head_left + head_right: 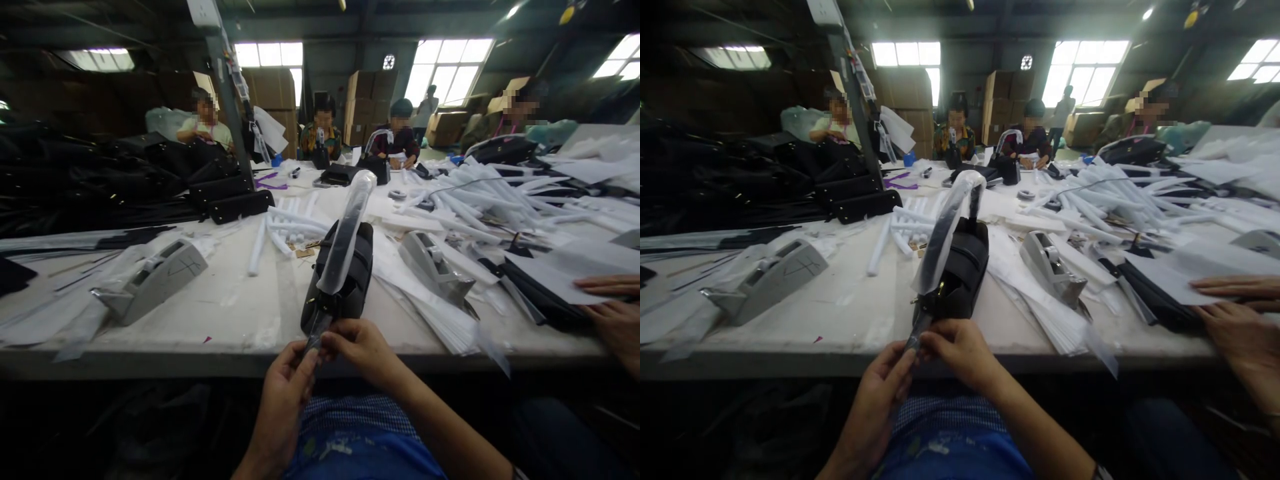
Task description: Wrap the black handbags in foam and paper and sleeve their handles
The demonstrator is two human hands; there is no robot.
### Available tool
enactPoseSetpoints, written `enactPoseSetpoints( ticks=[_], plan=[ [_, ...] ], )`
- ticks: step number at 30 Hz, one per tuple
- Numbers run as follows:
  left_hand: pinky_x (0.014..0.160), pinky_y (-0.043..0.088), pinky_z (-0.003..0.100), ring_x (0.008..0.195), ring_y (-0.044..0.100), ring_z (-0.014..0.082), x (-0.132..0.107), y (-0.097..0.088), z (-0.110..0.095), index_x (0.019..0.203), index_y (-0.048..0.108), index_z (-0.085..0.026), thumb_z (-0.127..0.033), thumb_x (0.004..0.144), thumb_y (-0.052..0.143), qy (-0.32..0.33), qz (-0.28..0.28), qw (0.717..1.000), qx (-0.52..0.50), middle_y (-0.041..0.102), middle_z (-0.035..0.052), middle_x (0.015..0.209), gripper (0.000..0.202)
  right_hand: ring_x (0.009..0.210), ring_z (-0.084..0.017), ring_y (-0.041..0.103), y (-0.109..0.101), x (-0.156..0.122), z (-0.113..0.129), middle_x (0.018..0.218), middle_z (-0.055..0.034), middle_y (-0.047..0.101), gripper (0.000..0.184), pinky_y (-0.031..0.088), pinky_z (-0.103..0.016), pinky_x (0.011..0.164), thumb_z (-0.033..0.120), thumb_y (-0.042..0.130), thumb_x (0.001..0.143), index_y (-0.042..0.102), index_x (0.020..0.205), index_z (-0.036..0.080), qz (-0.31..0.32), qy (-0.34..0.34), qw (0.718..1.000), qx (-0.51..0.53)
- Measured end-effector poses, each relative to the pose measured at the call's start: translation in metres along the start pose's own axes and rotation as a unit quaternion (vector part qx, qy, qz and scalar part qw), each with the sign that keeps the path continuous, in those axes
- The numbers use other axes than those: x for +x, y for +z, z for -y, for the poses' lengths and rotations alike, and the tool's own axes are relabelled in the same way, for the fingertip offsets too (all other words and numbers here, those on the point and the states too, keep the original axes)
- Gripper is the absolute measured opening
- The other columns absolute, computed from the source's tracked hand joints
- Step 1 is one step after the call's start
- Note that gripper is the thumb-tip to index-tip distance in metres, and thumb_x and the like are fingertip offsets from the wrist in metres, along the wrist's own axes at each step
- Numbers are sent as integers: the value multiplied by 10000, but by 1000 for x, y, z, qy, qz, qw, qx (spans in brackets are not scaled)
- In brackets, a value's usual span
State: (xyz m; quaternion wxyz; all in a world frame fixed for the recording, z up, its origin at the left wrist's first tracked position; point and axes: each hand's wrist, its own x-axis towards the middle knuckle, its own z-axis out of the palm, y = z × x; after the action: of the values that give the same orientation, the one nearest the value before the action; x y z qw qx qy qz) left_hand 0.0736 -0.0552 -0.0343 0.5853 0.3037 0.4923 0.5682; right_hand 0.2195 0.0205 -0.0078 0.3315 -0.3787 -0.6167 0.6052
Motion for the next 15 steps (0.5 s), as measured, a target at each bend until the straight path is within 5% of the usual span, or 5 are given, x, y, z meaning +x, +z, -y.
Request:
enactPoseSetpoints(
  ticks=[3, 9, 15],
  plan=[
    [391, 178, 127, 456, 267, -10, -1, -1, -1, 902, 657, -157, -458, 838, 716, -53, 12, 996, -69, 565, -30, 769, 314, 753, -164, 679, -1, -2, -6, 789, -28, 729, 234, 526, -251, 733, 327, 597, 937, 749, 865, 165, 35, -46, 998, 14],
    [375, 140, 147, 417, 208, -15, 3, -1, -2, 774, 605, -145, -500, 816, 731, -87, 15, 994, -60, 472, -58, 655, 379, 792, -152, 652, 12, -7, -12, 874, -22, 715, 199, 480, -237, 740, 150, 517, 960, 708, 1004, 188, -70, -122, 983, -116],
    [370, 119, 155, 399, 192, -20, 2, 3, -6, 774, 601, -146, -528, 792, 744, -100, 24, 993, -56, 461, -67, 637, 409, 772, -156, 625, 23, -7, -14, 850, -17, 685, 180, 473, -238, 716, 211, 496, 972, 675, 973, 189, -103, -111, 984, -94]
  ],
)
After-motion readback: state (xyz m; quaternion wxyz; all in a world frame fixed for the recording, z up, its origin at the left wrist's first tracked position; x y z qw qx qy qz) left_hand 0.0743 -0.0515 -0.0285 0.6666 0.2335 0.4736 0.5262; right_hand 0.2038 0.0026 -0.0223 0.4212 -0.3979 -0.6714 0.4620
